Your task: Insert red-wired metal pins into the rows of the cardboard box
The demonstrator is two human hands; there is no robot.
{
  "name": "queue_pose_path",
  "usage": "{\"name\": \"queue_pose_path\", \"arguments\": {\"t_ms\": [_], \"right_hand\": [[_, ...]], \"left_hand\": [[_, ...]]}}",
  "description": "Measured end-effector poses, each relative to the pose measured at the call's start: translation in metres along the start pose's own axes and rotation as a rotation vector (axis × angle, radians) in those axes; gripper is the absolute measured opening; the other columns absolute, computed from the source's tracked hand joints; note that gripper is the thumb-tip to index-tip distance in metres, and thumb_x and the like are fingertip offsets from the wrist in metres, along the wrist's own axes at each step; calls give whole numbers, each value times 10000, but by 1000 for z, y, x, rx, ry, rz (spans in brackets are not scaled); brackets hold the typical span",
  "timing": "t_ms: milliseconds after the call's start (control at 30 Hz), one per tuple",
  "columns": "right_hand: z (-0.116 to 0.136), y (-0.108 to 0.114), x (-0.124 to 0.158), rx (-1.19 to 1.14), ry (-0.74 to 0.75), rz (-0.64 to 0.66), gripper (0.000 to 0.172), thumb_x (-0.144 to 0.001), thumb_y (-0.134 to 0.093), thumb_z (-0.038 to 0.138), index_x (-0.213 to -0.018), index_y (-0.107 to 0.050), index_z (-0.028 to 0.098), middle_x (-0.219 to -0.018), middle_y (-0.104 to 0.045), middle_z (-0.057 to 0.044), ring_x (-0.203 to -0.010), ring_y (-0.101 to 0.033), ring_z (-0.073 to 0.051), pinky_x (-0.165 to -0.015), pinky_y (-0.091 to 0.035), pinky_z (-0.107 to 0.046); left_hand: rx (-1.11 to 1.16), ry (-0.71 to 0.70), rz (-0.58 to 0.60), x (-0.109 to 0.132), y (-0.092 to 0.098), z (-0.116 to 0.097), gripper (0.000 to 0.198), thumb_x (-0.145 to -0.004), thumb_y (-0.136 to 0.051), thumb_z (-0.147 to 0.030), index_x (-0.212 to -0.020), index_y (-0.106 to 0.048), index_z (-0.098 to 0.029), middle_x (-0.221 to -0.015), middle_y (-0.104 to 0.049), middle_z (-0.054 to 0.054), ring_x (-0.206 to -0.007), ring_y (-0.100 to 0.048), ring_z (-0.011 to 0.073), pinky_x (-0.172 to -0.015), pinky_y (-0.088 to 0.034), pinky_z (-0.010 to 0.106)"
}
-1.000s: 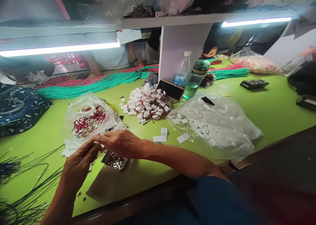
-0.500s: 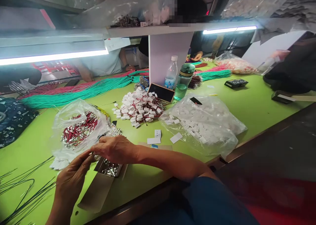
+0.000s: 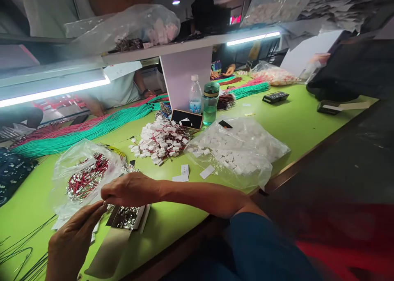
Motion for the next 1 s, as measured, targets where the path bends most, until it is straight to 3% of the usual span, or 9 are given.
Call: {"name": "queue_pose_path", "arguments": {"t_ms": [133,267,367,500,667,833,1000], "right_hand": [[6,11,8,135,56,83,165,-941,-406,155,-888,-562,145,-851,-623,-30,-768,-557,-125,-530,-315,-234],[10,19,14,152,54,122,174,-943,-393,139,-903,-563,141,-862,-618,-28,-760,-553,-121,-534,-323,-233],[7,18,16,145,61,117,183,-942,-384,133,-909,-564,140,-874,-627,-32,-756,-562,-126,-546,-344,-232],[3,6,21,31,77,40,145,-919,-451,134,-859,-582,127,-856,-658,-54,-781,-591,-140,-617,-405,-224],[-6,-11,32,-508,-118,-169,97,-865,-547,175,-836,-634,142,-812,-678,-37,-741,-616,-127,-692,-455,-231],[-17,-28,40,-867,-384,-87,120,-804,-585,231,-869,-661,163,-825,-674,-25,-746,-609,-130,-690,-469,-246],[-16,-38,36,-1016,-551,-51,160,-769,-619,301,-839,-651,160,-738,-630,1,-637,-559,-105,-624,-461,-237]], "left_hand": [[-169,-237,13,-3,0,2,318,-765,-565,-551,-833,-733,-289,-873,-738,-19,-802,-685,204,-730,-519,265],[-297,-495,-58,-3,-4,-9,372,-838,-485,-530,-814,-721,-244,-811,-738,-10,-704,-689,163,-636,-526,228],[-333,-597,-120,-2,-8,-17,357,-871,-474,-466,-805,-711,-208,-773,-733,3,-668,-686,146,-619,-523,210],[-274,-547,-93,4,-12,-27,276,-867,-515,-384,-794,-705,-197,-734,-725,0,-629,-676,137,-588,-517,202],[-156,-309,27,11,-18,-26,192,-867,-533,-281,-900,-702,-196,-871,-742,26,-751,-688,148,-675,-529,225],[-111,-258,101,14,-20,-7,155,-857,-560,-241,-855,-706,-187,-827,-741,28,-742,-679,142,-693,-524,226],[-115,-269,117,15,-18,6,168,-866,-548,-256,-884,-704,-196,-823,-736,26,-723,-672,134,-657,-520,217]]}}
Point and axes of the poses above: each hand's wrist, its own x-axis away from the middle knuckle, its own y-axis out of the back of the hand, z = x × y, the point moved 2 cm from there along -x, towards the middle knuckle
